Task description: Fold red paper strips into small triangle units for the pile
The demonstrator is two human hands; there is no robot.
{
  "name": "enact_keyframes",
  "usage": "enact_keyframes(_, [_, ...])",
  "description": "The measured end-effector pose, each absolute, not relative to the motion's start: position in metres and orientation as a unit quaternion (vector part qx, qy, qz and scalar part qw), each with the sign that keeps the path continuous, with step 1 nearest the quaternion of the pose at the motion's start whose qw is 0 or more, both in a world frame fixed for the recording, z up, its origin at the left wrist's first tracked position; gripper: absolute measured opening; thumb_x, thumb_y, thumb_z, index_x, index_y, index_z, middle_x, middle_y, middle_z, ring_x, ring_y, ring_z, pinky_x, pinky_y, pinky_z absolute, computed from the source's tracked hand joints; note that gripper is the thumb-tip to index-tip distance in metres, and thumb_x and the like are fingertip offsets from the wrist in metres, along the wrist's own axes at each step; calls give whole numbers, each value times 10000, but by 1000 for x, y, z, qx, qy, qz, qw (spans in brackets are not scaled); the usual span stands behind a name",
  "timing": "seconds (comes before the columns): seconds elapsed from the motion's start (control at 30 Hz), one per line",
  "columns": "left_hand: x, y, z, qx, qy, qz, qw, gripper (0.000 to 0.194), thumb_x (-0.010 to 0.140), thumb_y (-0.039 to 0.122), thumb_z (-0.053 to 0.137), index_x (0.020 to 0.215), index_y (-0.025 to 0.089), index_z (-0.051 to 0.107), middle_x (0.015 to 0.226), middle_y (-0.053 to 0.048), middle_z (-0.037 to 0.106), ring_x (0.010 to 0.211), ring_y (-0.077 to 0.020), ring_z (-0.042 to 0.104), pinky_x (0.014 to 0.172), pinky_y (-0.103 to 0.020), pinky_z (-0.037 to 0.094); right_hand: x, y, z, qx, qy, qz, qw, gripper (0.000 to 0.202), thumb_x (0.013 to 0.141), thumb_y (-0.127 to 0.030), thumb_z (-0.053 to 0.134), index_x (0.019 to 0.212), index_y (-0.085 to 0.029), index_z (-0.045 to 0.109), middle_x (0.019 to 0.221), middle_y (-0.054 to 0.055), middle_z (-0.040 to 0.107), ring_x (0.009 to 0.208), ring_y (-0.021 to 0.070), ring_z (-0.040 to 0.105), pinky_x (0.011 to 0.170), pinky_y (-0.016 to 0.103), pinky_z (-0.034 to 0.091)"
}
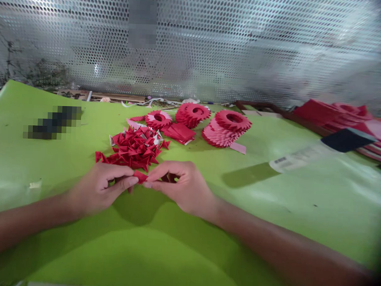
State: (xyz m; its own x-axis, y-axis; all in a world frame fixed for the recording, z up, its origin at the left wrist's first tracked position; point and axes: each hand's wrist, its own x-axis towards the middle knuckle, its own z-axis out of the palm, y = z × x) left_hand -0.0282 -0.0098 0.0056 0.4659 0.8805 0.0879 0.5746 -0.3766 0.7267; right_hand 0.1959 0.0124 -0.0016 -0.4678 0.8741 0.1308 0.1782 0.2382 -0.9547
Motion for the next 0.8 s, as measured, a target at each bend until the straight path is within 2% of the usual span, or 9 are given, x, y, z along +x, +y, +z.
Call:
enact_keyframes(0.07, [-29,-9,4,799,456,238,313,415,991,409,471,751,159,699,665,-22,707,552,-138,584,506,-217,381,196,13,-3,-388,-684,514,343,165,803,-334,835,809,-179,782,748,23,748,522,104,539,442,233,385])
enact_keyframes(0.13, [-29,-8,2,800,458,233,308,421,998,410,464,757,160,703,673,-25,711,557,-143,591,508,-222,385,195,14,-4,-391,-676,524,339,187,804,-351,833,823,-177,766,738,5,718,501,84,482,434,225,347])
enact_keyframes(0.3, [-29,-8,3,801,461,223,309,414,1001,413,458,784,163,707,679,-23,706,566,-147,598,514,-228,390,192,13,-4,-365,-667,533,372,152,814,-278,811,910,-196,727,803,-16,693,693,114,597,620,238,455])
enact_keyframes(0.47, [-24,-13,4,793,479,215,310,399,1001,433,462,835,159,699,728,-32,712,578,-140,577,479,-227,348,188,9,-1,-350,-656,554,374,70,836,-208,752,837,-185,685,761,-24,662,688,116,589,646,247,461])
enact_keyframes(0.53, [-23,-14,3,787,482,215,318,395,996,447,474,845,156,694,732,-34,707,592,-143,579,481,-228,345,188,7,0,-370,-665,534,369,104,843,-228,754,895,-190,672,799,-17,672,710,121,598,641,242,454])
enact_keyframes(0.63, [-23,-13,1,779,475,229,339,414,1000,439,465,797,154,687,699,-31,693,598,-147,584,506,-234,365,190,4,2,-404,-695,492,334,244,896,-352,721,1076,-210,636,913,4,695,714,126,605,585,232,421])
enact_keyframes(0.67, [-24,-12,1,776,471,234,348,416,1000,433,466,783,155,687,688,-28,690,585,-144,578,503,-234,362,190,3,2,-404,-718,470,316,241,924,-388,686,1077,-209,634,914,8,693,702,126,597,567,231,402])
enact_keyframes(0.73, [-24,-12,1,769,461,242,370,396,991,417,487,771,159,690,681,-21,693,574,-140,578,500,-228,367,190,2,3,-384,-776,414,282,218,977,-398,605,935,-187,645,826,4,661,668,122,559,558,238,364])
enact_keyframes(0.8, [-25,-11,2,766,444,244,397,366,986,396,494,796,160,699,708,-23,706,614,-148,612,529,-226,411,189,0,4,-360,-812,374,266,307,1009,-353,542,769,-171,603,700,-15,585,627,111,509,557,243,334])
